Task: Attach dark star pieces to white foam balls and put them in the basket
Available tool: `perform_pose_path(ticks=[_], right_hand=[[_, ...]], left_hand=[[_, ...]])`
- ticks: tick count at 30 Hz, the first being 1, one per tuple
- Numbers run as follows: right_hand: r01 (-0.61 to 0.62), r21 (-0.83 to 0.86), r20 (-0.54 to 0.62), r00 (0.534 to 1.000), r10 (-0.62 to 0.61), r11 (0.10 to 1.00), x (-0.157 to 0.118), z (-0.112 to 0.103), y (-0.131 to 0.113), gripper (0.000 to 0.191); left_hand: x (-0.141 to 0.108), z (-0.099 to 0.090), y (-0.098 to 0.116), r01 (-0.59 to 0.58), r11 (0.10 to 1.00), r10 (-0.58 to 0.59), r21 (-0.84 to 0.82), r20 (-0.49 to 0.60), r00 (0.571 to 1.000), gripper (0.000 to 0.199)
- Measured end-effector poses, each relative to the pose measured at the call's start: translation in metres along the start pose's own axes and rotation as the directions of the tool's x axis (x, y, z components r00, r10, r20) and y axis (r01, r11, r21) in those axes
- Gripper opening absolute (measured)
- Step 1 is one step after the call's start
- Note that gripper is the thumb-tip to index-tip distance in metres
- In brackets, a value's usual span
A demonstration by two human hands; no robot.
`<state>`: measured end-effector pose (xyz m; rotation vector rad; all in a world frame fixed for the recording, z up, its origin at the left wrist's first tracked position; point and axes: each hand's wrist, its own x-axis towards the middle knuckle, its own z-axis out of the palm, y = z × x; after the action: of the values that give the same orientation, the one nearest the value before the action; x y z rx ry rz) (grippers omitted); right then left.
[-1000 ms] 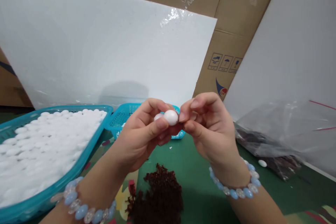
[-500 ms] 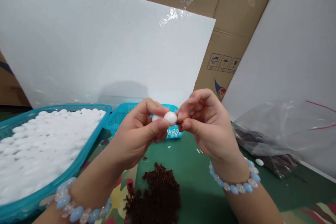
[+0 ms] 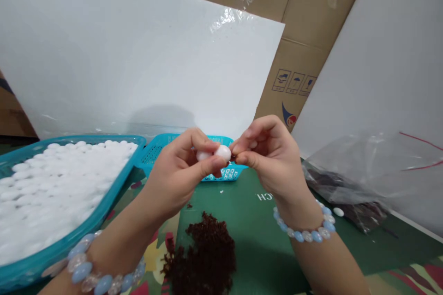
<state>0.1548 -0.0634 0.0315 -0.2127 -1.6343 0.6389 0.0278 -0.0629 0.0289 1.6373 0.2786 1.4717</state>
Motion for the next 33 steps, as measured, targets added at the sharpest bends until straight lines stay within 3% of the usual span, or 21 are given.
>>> perform_pose_path(ticks=[12,17,33], right_hand=[[0.071,-0.071,0.115,0.991,-0.062,0.995,-0.0021,-0.0031,-0.0018,0.017],[0.087,-0.117,0.126,0.989,-0.072,0.989,-0.0010,-0.0024,0.0022,0.017],[0.190,-0.282,0.248,0.961,-0.119,0.940,-0.0015,-0.0056,0.0021,0.024]], left_hand=[[-0.0015,-0.0008,0.0063,0.002,0.998,-0.006,0.063,0.055,0.998,0.014],[-0.0009,-0.0038,0.0029,-0.008,0.984,-0.004,0.176,0.065,0.998,0.012],[-0.0008,-0.0051,0.0020,-0.165,0.939,0.129,0.303,0.136,0.982,0.017]])
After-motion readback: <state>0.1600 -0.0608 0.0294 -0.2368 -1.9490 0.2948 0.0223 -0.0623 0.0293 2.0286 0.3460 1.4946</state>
